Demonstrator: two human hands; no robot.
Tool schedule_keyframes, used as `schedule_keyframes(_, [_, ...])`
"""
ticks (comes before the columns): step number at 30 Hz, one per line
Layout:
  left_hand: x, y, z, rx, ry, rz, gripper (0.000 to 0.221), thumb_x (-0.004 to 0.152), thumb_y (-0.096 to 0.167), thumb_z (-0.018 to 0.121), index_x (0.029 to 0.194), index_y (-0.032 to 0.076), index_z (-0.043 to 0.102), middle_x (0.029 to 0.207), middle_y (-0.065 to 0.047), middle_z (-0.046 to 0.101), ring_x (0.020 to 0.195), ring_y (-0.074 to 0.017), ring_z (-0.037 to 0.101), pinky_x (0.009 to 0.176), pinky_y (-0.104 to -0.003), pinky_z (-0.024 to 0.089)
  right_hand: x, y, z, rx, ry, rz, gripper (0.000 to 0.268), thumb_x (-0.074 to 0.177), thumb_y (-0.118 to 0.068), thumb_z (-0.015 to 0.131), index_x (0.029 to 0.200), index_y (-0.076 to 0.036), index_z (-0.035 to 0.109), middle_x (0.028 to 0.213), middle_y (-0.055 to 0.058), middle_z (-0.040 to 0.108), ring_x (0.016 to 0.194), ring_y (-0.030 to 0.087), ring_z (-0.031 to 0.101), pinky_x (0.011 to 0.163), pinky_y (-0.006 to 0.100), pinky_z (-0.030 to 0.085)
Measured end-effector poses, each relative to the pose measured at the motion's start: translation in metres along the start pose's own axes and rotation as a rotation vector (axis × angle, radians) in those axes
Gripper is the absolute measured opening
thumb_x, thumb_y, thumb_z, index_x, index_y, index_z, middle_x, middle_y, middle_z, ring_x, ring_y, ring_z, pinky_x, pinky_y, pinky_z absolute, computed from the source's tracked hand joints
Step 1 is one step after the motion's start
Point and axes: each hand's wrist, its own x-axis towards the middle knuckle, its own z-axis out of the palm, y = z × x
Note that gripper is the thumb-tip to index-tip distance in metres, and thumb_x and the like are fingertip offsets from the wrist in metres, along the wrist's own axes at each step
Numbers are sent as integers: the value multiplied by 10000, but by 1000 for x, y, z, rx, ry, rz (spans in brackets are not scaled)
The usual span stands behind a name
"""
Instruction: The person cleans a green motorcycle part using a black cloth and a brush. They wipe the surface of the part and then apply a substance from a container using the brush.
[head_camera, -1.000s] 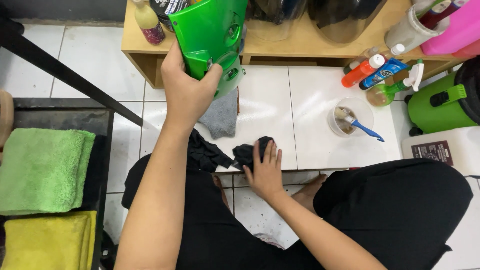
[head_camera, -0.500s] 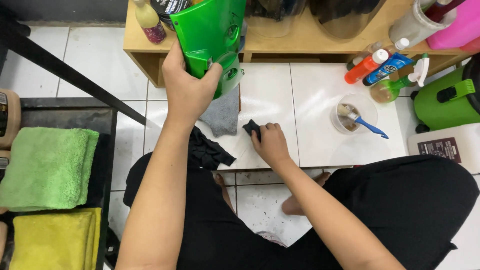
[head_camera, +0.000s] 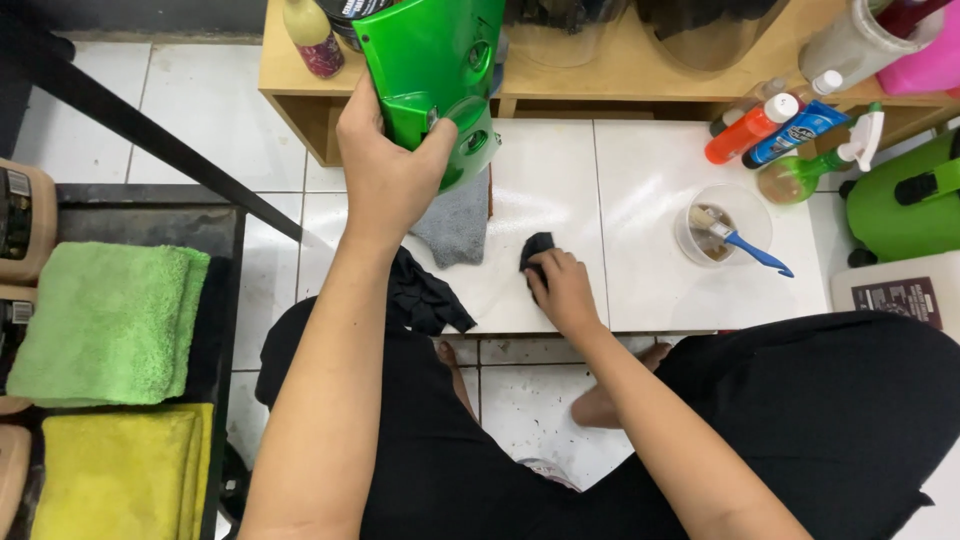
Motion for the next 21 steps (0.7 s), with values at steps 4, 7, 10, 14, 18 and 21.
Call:
schedule_keyframes(4, [2, -2, -2, 38, 8, 22, 171, 791, 54, 658, 902, 87, 532, 734, 19, 443, 634, -113, 382, 587, -274, 361, 1, -22, 13, 9, -1, 137, 348, 1023, -253, 619, 1271, -10, 624, 1177, 179, 658, 1036, 356, 616, 902, 462, 477])
schedule_keyframes(7, [3, -3, -2, 91, 32, 44, 186, 771, 67, 667, 883, 84, 520, 739, 19, 427, 654, -129, 370, 599, -291, 366, -20, -26, 9, 134, -31, -242, 269, 953, -188, 678, 1176, -42, 644, 1040, 137, 649, 831, 312, 599, 723, 419, 436])
schedule_keyframes(10, [4, -2, -4, 53, 25, 12, 190, 795, 44, 653, 961, 71, 566, 797, -5, 504, 667, -126, 440, 628, -279, 427, -26, 4, 2, 108, -162, -230, 211, 954, -206, 644, 1136, -98, 650, 999, 32, 577, 940, 223, 513, 876, 387, 331])
schedule_keyframes(14, [4, 0, -3, 0, 34, 13, 216, 796, 25, 641, 997, 58, 570, 814, -12, 520, 670, -120, 470, 612, -266, 437, 1, 27, 10, 25, 155, 121, 233, 983, -158, 565, 1177, -45, 628, 1217, 156, 538, 1136, 359, 483, 991, 481, 389])
schedule_keyframes(18, [5, -9, 1, 65, 42, 33, 159, 790, 56, 665, 899, 83, 553, 754, 12, 501, 660, -121, 451, 622, -278, 420, 34, 3, 28, 112, 117, 45, 492, 1004, -90, 504, 1473, 42, 439, 1446, 286, 523, 1335, 454, 476, 1144, 565, 352])
schedule_keyframes(21, [5, -10, 3, 59, 34, 13, 172, 781, 56, 661, 911, 86, 553, 758, 16, 493, 644, -111, 428, 602, -270, 400, 22, -42, 23, 188, -175, -115, 525, 1041, -130, 473, 1543, 5, 398, 1619, 221, 383, 1526, 399, 316, 1260, 603, 165])
